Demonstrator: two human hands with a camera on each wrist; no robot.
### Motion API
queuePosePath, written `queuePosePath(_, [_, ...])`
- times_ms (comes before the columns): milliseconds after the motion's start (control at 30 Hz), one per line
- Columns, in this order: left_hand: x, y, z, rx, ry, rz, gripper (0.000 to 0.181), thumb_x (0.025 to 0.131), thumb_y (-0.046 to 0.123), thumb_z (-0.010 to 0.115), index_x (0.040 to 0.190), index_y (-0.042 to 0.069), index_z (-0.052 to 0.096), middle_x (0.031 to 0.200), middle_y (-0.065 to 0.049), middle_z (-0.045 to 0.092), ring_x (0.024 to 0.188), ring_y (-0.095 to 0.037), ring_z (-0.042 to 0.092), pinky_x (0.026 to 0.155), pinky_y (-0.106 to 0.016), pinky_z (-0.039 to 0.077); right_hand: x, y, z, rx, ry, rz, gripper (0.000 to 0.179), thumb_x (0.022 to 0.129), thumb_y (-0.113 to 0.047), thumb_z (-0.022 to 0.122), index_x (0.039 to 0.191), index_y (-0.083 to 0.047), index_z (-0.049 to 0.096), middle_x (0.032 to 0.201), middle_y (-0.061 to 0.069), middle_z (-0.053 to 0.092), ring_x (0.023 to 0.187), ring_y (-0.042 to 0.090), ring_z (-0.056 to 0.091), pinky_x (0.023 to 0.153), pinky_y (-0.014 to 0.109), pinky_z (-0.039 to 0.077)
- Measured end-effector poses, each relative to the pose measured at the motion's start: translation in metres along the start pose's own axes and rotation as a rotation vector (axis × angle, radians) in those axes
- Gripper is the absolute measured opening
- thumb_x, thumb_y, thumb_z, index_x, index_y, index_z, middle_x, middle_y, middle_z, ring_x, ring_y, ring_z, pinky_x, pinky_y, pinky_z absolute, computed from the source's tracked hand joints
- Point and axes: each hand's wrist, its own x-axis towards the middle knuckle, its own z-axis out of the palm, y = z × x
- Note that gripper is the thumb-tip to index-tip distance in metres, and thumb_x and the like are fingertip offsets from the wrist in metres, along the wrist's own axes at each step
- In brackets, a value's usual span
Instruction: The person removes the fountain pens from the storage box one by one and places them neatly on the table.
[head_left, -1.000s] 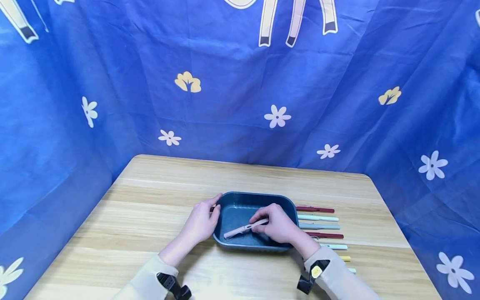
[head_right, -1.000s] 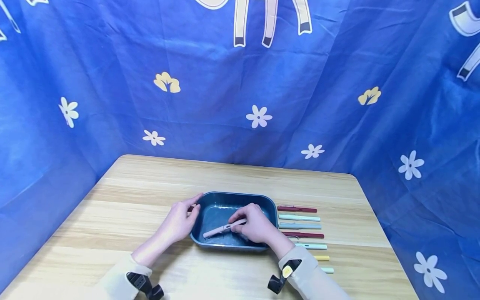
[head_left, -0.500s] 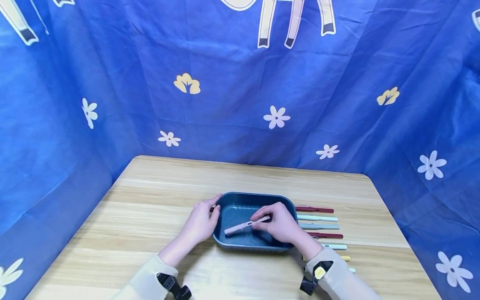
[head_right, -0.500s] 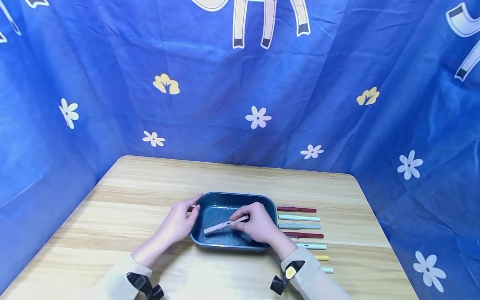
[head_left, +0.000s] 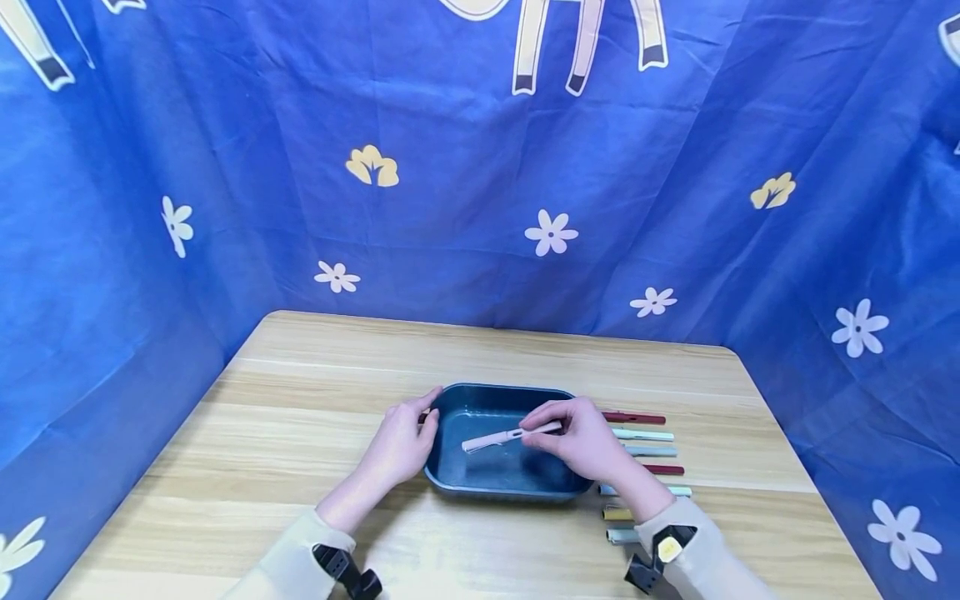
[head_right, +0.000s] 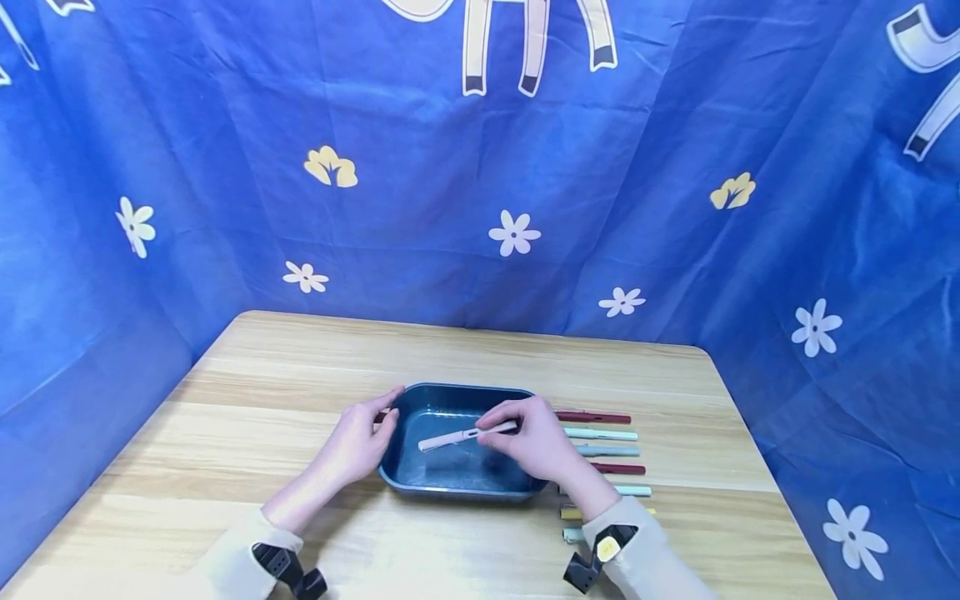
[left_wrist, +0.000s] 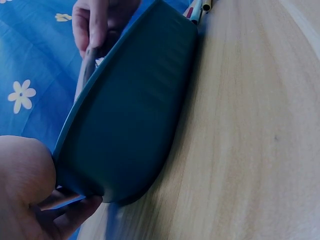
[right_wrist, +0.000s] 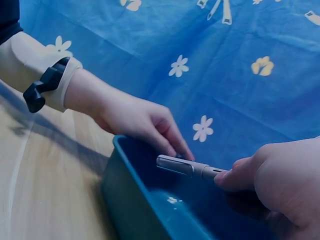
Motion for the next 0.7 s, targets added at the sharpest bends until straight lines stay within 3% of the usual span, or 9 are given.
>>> queuePosePath(367, [0.000,-0.001,0.000,0.009,-0.006,-0.001,0.044,0.105,0.004,0.060,0.148,-0.005,0.058,0.138,-0.026,0.065,0.111,-0.028,0.070,0.095,-0.047,0.059,-0.022,-0.013,-0.037,-0.009,0.104,0.065,0.015,0.090,-0.013,0.086,0.105,-0.010,0.085,0.112,0.006,0.077,0.088,0.023,0.074,0.075,0.030,0.064])
queuePosePath(700, [-0.001,0.000,0.002,0.001,-0.005,0.000,0.044,0.105,0.004,0.059,0.148,-0.006,0.057,0.139,-0.027,0.063,0.119,-0.034,0.069,0.100,-0.050,0.057,-0.033,-0.021,-0.060,0.026,0.182,0.001,0.014,0.088,-0.005,0.086,0.102,-0.004,0.084,0.107,0.011,0.078,0.099,0.023,0.075,0.080,0.034,0.064])
